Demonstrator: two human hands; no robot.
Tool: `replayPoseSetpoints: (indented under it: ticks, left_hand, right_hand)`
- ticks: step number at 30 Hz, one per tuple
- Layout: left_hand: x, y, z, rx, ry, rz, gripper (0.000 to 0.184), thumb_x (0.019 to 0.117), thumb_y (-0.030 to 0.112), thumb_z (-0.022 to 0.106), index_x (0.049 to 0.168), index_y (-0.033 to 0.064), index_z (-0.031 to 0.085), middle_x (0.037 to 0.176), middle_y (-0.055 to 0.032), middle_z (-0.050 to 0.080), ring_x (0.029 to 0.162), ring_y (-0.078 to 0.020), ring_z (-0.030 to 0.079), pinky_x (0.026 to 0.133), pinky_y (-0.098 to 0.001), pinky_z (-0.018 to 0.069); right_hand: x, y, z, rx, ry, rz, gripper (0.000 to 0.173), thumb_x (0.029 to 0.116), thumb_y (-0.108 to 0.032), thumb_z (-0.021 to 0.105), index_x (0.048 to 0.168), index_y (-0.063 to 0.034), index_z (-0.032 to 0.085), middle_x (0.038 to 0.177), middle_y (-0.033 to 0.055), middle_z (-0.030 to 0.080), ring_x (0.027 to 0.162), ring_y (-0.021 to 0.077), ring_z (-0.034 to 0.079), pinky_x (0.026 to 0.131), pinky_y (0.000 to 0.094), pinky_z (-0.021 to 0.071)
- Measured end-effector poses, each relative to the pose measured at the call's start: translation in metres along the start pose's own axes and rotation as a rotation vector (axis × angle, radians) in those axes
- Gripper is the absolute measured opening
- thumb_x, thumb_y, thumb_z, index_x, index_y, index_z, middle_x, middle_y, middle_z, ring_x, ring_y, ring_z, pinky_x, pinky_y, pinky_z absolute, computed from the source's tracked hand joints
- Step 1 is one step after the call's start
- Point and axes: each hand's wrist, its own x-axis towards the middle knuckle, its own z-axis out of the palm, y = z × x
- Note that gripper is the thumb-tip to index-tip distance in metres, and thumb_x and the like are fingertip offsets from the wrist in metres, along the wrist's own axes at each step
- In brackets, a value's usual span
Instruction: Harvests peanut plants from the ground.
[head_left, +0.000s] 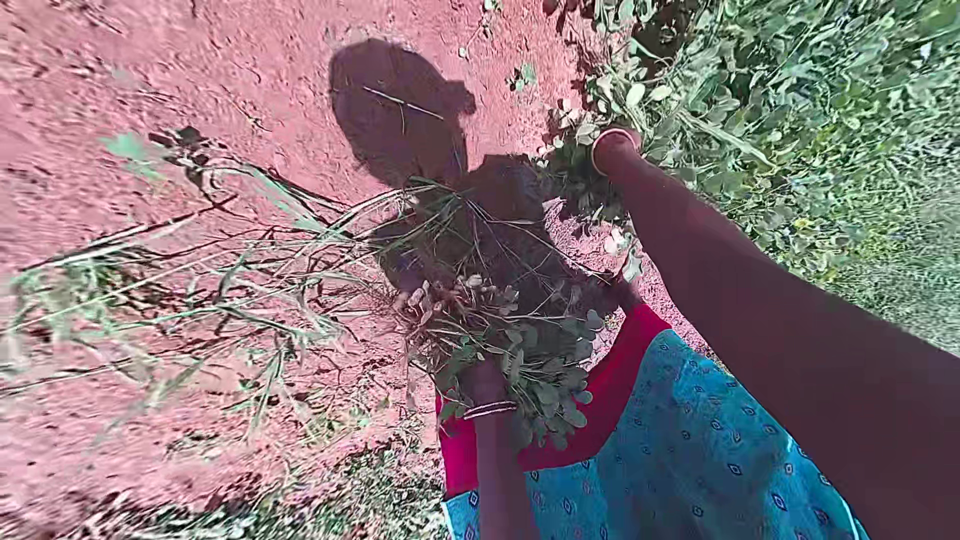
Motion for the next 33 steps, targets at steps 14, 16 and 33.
replayPoseSetpoints:
  ticks: [14, 16, 33]
  left_hand:
    - [-0.007, 0.019, 0.009, 0.298, -0.142, -0.03, 0.04, 0.1082, 0.014, 0.049, 0.135, -0.0158, 0.053, 0.14, -0.0339, 0.054, 0.136, -0.0411, 0.05, 0.114, -0.0504, 0.0358]
    - [-0.009, 0.018, 0.012, 0.262, -0.111, -0.056, 0.042, 0.1074, 0.017, 0.052, 0.133, -0.0162, 0.054, 0.138, -0.0339, 0.055, 0.134, -0.0404, 0.051, 0.112, -0.0494, 0.0372]
    - [-0.006, 0.003, 0.039, 0.099, 0.09, -0.051, 0.046, 0.101, 0.019, 0.064, 0.132, -0.0136, 0.055, 0.135, -0.0319, 0.057, 0.128, -0.0379, 0.054, 0.109, -0.0494, 0.0397]
  right_hand:
    - [-0.112, 0.037, 0.071, -0.385, -0.332, -0.535, 0.022, 0.1003, -0.012, 0.063, 0.114, 0.0053, 0.069, 0.119, 0.0286, 0.067, 0.114, 0.0482, 0.064, 0.087, 0.0683, 0.0505]
    - [-0.079, 0.053, 0.079, -0.077, -0.228, -0.376, 0.028, 0.1002, -0.01, 0.062, 0.122, 0.0065, 0.066, 0.126, 0.0308, 0.065, 0.119, 0.0494, 0.062, 0.093, 0.0698, 0.0495]
    - [0.013, 0.094, 0.107, 0.397, 0.161, -0.12, 0.076, 0.0958, -0.009, 0.063, 0.163, -0.0087, 0.027, 0.153, 0.0258, 0.049, 0.127, 0.0466, 0.061, 0.1, 0.0639, 0.0499]
